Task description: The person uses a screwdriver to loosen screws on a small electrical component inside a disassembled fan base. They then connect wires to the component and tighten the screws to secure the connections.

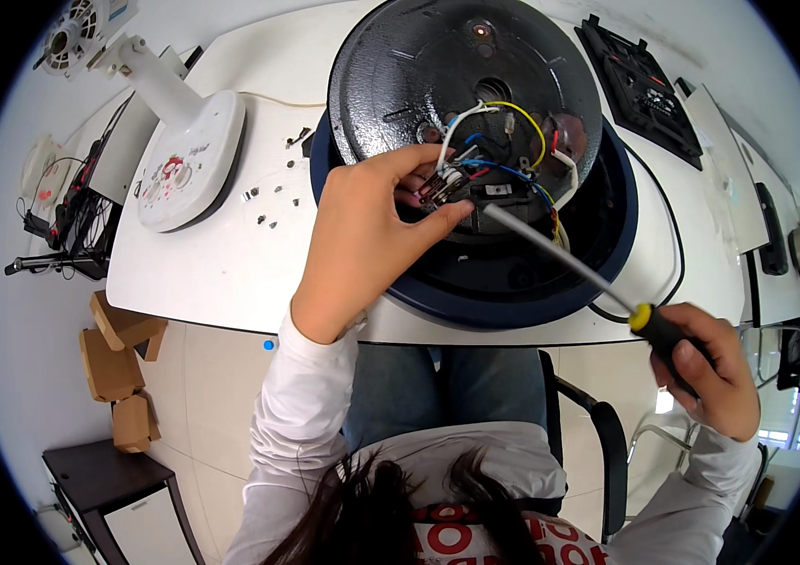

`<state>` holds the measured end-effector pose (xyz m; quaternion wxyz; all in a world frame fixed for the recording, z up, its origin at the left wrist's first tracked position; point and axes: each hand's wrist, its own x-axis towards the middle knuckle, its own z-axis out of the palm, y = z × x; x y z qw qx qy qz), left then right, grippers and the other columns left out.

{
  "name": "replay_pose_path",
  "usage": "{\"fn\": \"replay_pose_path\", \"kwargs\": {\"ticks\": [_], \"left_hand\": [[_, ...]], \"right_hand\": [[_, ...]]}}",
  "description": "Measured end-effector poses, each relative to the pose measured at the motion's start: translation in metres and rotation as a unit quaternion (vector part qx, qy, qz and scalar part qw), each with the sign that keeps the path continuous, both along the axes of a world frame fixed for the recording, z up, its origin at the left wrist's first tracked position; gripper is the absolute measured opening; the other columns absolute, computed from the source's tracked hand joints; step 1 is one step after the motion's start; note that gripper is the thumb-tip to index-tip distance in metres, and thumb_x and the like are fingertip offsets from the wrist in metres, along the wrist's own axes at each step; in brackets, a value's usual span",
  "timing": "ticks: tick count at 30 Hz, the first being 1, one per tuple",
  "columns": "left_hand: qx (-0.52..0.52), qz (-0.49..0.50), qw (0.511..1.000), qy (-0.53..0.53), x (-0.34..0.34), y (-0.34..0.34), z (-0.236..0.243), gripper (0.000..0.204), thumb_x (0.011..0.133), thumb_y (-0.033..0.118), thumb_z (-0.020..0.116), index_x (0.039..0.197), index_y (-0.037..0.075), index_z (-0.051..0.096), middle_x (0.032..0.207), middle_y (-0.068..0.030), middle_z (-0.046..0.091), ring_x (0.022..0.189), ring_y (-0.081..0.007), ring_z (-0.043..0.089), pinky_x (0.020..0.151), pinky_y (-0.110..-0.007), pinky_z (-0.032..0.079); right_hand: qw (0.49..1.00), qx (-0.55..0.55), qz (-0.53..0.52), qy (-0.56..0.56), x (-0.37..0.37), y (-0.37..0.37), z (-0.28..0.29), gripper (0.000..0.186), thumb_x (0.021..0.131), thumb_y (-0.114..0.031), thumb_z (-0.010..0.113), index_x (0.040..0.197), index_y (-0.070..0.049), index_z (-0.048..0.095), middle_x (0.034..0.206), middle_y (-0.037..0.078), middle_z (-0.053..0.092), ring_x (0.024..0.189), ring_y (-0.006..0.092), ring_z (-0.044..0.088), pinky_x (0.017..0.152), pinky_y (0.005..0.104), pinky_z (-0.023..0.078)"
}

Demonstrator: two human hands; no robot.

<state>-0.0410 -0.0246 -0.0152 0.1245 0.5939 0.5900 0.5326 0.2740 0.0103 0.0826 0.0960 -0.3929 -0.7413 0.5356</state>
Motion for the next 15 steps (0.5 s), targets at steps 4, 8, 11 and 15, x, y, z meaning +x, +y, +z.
{"fn": "replay_pose_path", "kwargs": {"ticks": [4,8,11,15], "left_hand": [[-0.062,0.004,0.998,-0.013,0.0,-0.006,0.007,0.04,0.077,0.015,0.077,0.112,-0.001,0.065,0.076,-0.0087,0.063,0.066,-0.0142,0.059,0.065,-0.025,0.049],[-0.142,-0.038,0.989,-0.031,0.004,-0.003,0.018,0.038,0.082,0.016,0.073,0.117,0.004,0.063,0.081,-0.0031,0.058,0.069,-0.0093,0.052,0.067,-0.023,0.045],[-0.183,-0.043,0.981,-0.049,0.003,-0.006,0.025,0.033,0.082,0.016,0.073,0.11,0.003,0.063,0.078,-0.0008,0.053,0.069,-0.0084,0.051,0.065,-0.022,0.043],[-0.196,-0.056,0.977,-0.065,-0.001,-0.003,0.018,0.035,0.083,0.015,0.071,0.114,0.002,0.059,0.08,-0.0019,0.057,0.07,-0.0087,0.052,0.066,-0.022,0.043]], "right_hand": [[0.965,0.202,-0.165,-0.017,0.022,0.001,-0.021,0.04,0.094,-0.029,0.054,0.123,-0.001,0.055,0.078,0.005,0.058,0.06,0.0075,0.047,0.054,0.0207,0.035],[0.874,0.393,-0.248,-0.141,0.074,0.031,-0.067,0.031,0.098,-0.016,0.051,0.125,0.0,0.052,0.102,0.012,0.061,0.088,0.0189,0.057,0.08,0.0281,0.045],[0.87,0.41,-0.232,-0.142,0.094,0.049,-0.099,0.03,0.098,-0.016,0.051,0.124,0.0,0.052,0.106,0.015,0.061,0.093,0.0222,0.059,0.084,0.0305,0.045],[0.868,0.39,-0.234,-0.199,0.086,0.06,-0.122,0.027,0.095,-0.011,0.053,0.118,0.002,0.055,0.107,0.02,0.061,0.093,0.035,0.061,0.08,0.0373,0.048]]}}
